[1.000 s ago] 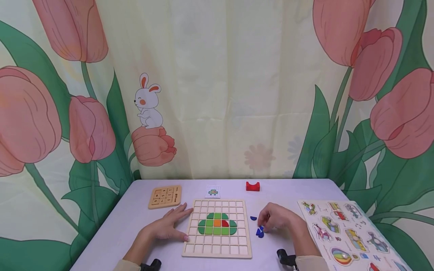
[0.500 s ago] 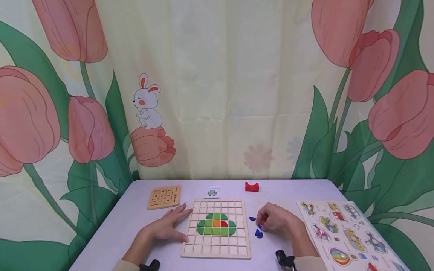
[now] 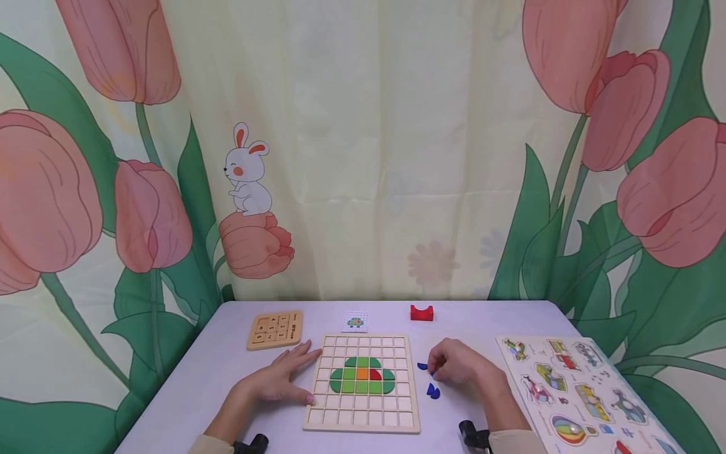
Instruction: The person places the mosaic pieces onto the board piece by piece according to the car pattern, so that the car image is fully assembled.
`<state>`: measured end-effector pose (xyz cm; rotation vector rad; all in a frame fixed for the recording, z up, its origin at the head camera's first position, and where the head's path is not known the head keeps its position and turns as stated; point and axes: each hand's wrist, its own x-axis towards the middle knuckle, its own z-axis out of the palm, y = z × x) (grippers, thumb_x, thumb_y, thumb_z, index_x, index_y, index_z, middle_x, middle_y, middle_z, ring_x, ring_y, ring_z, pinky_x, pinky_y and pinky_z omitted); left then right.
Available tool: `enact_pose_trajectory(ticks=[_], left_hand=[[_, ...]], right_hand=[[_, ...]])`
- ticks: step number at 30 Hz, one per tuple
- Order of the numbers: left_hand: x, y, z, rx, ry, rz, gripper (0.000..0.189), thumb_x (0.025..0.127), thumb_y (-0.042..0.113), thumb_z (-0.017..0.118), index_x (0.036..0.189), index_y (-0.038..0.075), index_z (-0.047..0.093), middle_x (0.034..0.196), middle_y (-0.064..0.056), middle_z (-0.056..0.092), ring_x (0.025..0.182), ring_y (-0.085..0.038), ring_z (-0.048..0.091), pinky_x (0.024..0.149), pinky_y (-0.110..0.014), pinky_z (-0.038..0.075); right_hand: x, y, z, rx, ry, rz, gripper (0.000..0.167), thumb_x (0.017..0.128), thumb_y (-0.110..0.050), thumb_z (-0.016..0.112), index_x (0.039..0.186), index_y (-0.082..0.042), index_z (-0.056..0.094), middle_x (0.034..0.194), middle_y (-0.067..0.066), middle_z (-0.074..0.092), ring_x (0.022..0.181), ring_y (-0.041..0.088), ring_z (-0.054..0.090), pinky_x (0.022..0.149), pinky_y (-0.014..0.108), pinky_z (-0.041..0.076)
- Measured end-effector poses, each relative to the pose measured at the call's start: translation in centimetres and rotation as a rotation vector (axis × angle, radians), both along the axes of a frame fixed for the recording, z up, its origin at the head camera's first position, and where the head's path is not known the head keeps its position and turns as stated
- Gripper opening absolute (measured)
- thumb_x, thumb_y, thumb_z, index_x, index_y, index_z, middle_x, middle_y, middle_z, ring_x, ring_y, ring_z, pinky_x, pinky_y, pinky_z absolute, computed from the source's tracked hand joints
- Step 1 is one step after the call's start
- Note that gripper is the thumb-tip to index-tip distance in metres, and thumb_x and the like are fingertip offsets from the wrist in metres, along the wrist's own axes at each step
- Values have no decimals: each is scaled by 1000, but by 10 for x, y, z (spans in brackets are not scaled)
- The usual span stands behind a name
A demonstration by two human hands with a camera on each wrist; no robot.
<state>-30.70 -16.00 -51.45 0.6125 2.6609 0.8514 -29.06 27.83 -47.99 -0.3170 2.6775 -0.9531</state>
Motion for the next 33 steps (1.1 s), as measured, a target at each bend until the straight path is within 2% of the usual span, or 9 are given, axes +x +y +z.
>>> enact_pose_trajectory(ticks=[7, 12, 18, 28, 33], left_hand=[[0, 0, 0, 2, 3, 3, 106, 71, 63, 87, 161, 32, 41, 175, -9, 18, 162, -41, 8, 127, -71, 7], [0, 0, 0, 6, -3, 6, 106, 71, 63, 87, 161, 32, 41, 175, -9, 18, 162, -42, 8, 127, -72, 7], [1, 0, 0, 2, 7, 3, 105, 72, 64, 86, 161, 31, 41, 175, -9, 18, 162, -41, 8, 127, -71, 7], [1, 0, 0, 7, 6, 2, 105, 72, 64, 86, 161, 31, 41, 175, -9, 18, 162, -40, 8, 128, -69, 7], [1, 0, 0, 9, 8, 1, 105, 72, 64, 86, 161, 31, 41, 175, -10, 17, 162, -41, 8, 128, -69, 7]], right_hand=[[-1, -6, -1, 37, 25, -68, 20, 84, 5, 81, 84, -15, 76, 83, 1, 66, 83, 17, 57, 77, 31, 56], [0, -7, -1, 56, 26, -40, 18, 86, 1, 81, 83, -14, 71, 82, 1, 64, 84, 17, 57, 78, 31, 53], [-2, -4, -3, 27, -7, -4, 18, 87, -1, 81, 86, -13, 68, 83, 3, 62, 85, 18, 57, 75, 29, 50], [-4, -2, -3, -28, 3, 81, 13, 88, -2, 80, 90, -13, 74, 82, 2, 64, 85, 19, 58, 72, 27, 50], [-5, -5, -1, -51, 44, 44, 11, 89, -6, 80, 91, -15, 74, 88, 0, 67, 89, 19, 59, 77, 28, 52]])
